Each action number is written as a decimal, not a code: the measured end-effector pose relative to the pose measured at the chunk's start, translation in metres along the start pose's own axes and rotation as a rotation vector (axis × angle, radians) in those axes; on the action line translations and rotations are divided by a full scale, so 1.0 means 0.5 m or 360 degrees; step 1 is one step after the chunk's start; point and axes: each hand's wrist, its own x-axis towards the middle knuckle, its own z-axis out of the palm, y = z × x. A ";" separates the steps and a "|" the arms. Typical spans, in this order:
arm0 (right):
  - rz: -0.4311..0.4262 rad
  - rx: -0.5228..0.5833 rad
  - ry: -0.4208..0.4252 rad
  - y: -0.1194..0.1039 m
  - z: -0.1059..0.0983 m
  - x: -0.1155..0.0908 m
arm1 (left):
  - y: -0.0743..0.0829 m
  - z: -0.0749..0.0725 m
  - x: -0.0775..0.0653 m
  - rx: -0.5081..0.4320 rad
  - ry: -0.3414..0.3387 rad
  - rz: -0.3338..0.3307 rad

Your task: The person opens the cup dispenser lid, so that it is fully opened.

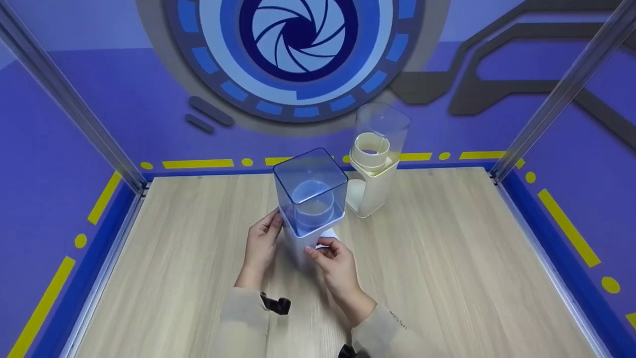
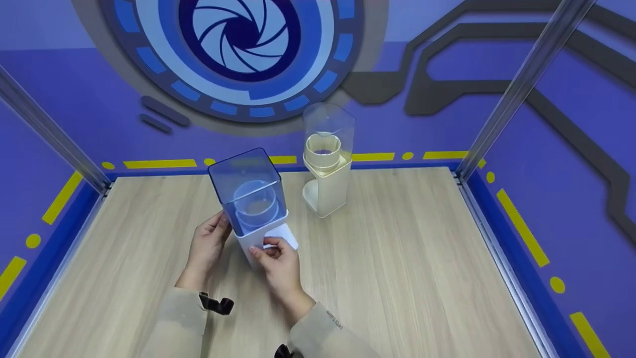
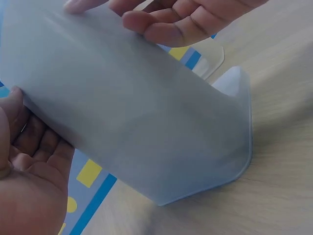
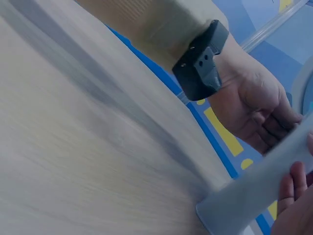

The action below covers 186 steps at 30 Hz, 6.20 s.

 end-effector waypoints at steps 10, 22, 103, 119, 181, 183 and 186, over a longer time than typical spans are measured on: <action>-0.0190 0.0194 0.0002 -0.075 -0.095 0.047 | -0.014 -0.004 -0.057 -0.0343 -0.0218 0.0052; -0.0550 0.0081 -0.0743 -0.235 -0.128 0.169 | 0.002 0.046 -0.081 0.0104 -0.0080 0.0162; -0.0820 -0.0094 -0.0583 -0.294 -0.083 0.133 | 0.006 0.027 -0.028 0.0122 -0.0447 0.0134; -0.0986 0.0202 -0.0355 -0.385 -0.183 0.129 | 0.005 0.028 -0.027 0.0082 -0.0474 0.0132; -0.0417 -0.0373 -0.0362 -0.258 -0.043 0.310 | 0.004 -0.002 -0.038 0.0053 -0.0438 0.0142; -0.0394 -0.0396 -0.0371 -0.242 -0.051 0.314 | 0.002 0.007 -0.037 0.0032 -0.0460 0.0144; -0.0352 -0.0464 -0.0376 -0.219 -0.063 0.318 | -0.001 0.019 -0.038 0.0005 -0.0487 0.0144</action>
